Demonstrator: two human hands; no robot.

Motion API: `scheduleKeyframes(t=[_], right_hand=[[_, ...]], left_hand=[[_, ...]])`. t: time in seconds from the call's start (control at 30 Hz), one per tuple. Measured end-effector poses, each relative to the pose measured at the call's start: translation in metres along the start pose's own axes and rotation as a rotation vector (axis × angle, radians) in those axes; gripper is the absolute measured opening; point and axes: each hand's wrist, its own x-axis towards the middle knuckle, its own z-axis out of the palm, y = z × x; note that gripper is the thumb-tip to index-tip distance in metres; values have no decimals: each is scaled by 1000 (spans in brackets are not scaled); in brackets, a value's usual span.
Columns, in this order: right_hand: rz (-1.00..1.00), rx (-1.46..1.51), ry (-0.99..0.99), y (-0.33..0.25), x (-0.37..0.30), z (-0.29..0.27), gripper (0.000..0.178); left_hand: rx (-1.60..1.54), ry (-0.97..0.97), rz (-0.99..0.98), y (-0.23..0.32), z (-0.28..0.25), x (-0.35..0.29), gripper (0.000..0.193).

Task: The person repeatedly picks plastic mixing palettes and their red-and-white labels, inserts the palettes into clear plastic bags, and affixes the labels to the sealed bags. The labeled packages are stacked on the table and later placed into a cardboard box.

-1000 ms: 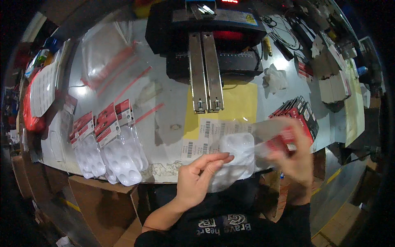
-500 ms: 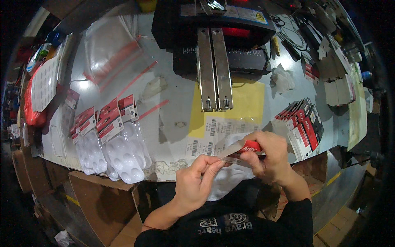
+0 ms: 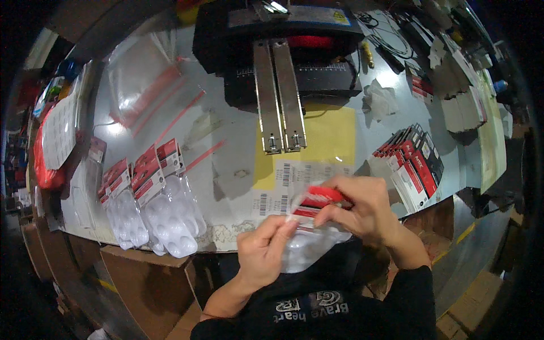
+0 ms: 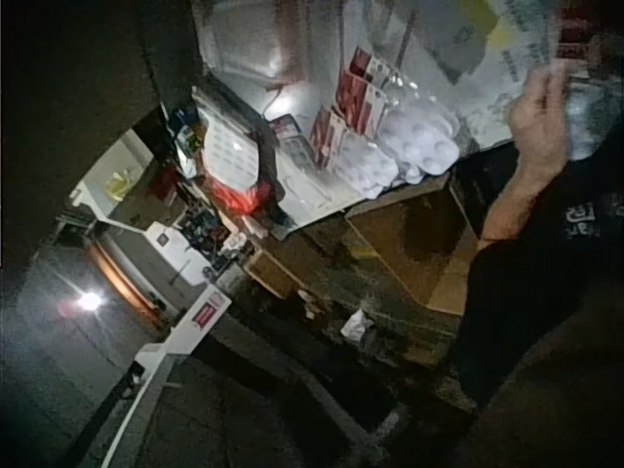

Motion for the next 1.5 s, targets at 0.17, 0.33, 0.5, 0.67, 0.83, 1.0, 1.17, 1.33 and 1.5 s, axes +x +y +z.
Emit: scheduleKeyframes(t=[0.17,0.33,0.5,0.67,0.83,1.0,1.17,1.33,1.5], right_hand=[[543,506,-154,9,-11,-1,21],[647,750,-251,13,-24,8,16],[715,862,-288,10,-21,15,15],[807,958,-77,27,10,35,19],[811,1014,78,44,27,48,14],[782,990,98,33,24,44,15],[707,995,125,35,24,43,13],[774,1002,115,42,26,52,16],[614,375,135,15,15,13,26]], left_hand=[[-215,242,-59,-15,-7,9,18],[-255,263,-20,-27,-4,11,20],[-174,246,-62,-26,-8,6,24],[22,300,-32,-37,-3,48,23],[26,328,4,-56,1,83,21],[-48,282,63,-59,0,74,21],[-47,315,15,-50,1,78,24],[-56,313,-23,-69,0,84,25],[121,209,-21,-75,-20,69,25]])
